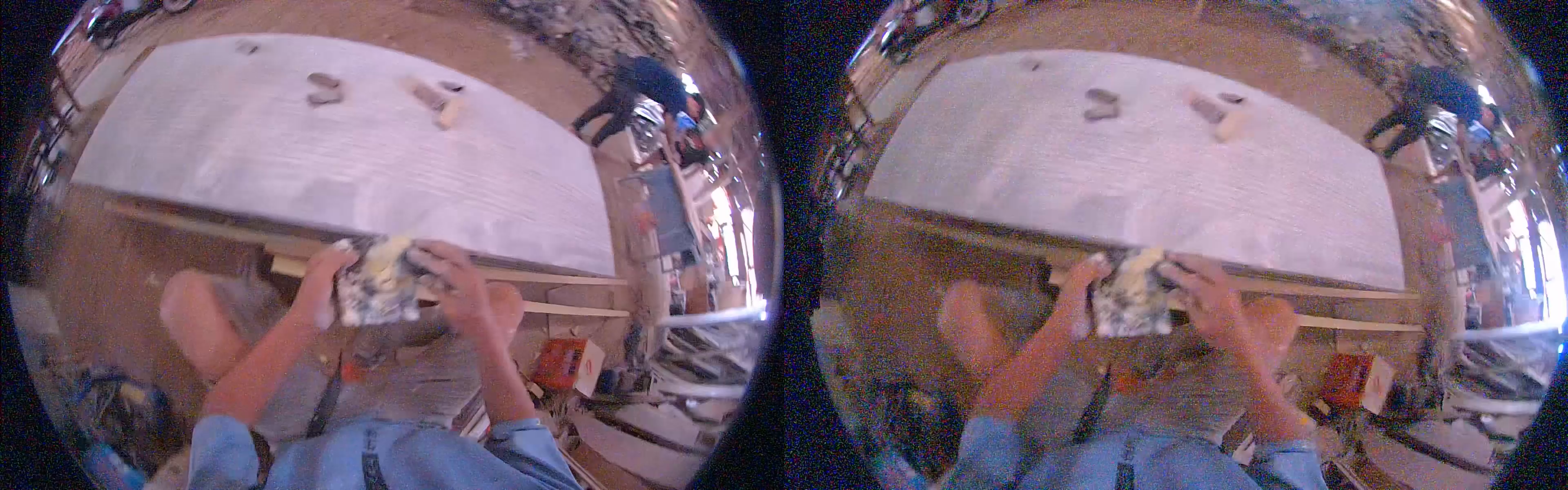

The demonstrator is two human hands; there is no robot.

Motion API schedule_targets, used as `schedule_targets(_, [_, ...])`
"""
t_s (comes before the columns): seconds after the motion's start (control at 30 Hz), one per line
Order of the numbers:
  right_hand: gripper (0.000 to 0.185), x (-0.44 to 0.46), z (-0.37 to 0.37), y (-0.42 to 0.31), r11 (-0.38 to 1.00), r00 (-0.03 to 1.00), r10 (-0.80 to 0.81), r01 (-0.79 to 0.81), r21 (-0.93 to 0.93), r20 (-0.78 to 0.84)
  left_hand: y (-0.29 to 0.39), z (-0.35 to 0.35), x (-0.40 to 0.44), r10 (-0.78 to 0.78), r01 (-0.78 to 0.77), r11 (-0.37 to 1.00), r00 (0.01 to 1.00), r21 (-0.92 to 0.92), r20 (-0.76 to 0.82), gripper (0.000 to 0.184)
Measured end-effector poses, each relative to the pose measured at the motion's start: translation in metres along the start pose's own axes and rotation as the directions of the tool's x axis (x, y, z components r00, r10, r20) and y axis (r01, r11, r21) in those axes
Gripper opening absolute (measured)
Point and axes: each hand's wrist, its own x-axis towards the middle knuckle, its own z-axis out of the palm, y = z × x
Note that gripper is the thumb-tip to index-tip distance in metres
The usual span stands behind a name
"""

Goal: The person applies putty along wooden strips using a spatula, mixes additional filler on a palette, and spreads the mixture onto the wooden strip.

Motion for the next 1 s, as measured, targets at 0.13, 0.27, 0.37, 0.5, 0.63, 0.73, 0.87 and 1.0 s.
schedule_targets(0.13, [0.047, -0.004, 0.022, 0.022, 0.980, 0.980, -0.183, 0.177, -0.087, -0.074, 0.013, 0.028, -0.023, 0.146, -0.145, 0.988, 0.989, 0.062, -0.012, 0.029])
schedule_targets(0.27, [0.050, 0.002, 0.032, 0.034, 0.982, 0.968, -0.188, 0.184, -0.039, -0.167, 0.014, 0.012, -0.015, 0.122, -0.131, 0.988, 0.986, 0.075, 0.114, 0.034])
schedule_targets(0.37, [0.050, -0.014, 0.037, 0.056, 0.993, 0.979, -0.114, 0.109, -0.039, -0.170, 0.012, 0.016, -0.018, 0.154, -0.161, 0.983, 0.985, 0.090, 0.077, 0.033])
schedule_targets(0.5, [0.050, -0.035, 0.025, 0.078, 0.985, 0.993, 0.069, -0.083, -0.151, -0.092, 0.006, 0.019, -0.015, 0.175, -0.181, 0.981, 0.981, 0.071, 0.087, 0.034])
schedule_targets(0.63, [0.055, -0.026, -0.019, 0.024, 0.950, 0.986, 0.130, -0.154, -0.271, -0.105, 0.010, 0.021, -0.008, 0.162, -0.168, 0.979, 0.985, 0.117, 0.057, 0.031])
schedule_targets(0.73, [0.051, -0.005, -0.046, -0.018, 0.919, 0.997, 0.053, -0.067, -0.390, -0.048, 0.012, 0.019, -0.007, 0.099, -0.094, 0.979, 0.995, 0.182, -0.020, 0.023])
schedule_targets(0.87, [0.053, 0.014, -0.047, -0.027, 0.822, 0.976, -0.086, 0.182, -0.540, 0.198, 0.014, 0.006, -0.004, 0.064, -0.063, 0.982, 0.998, 0.180, 0.000, 0.020])
schedule_targets(1.0, [0.052, 0.011, -0.051, -0.024, 0.780, 0.958, -0.157, 0.269, -0.565, 0.240, 0.013, 0.017, -0.011, 0.033, -0.035, 0.979, 0.999, 0.199, 0.013, 0.020])
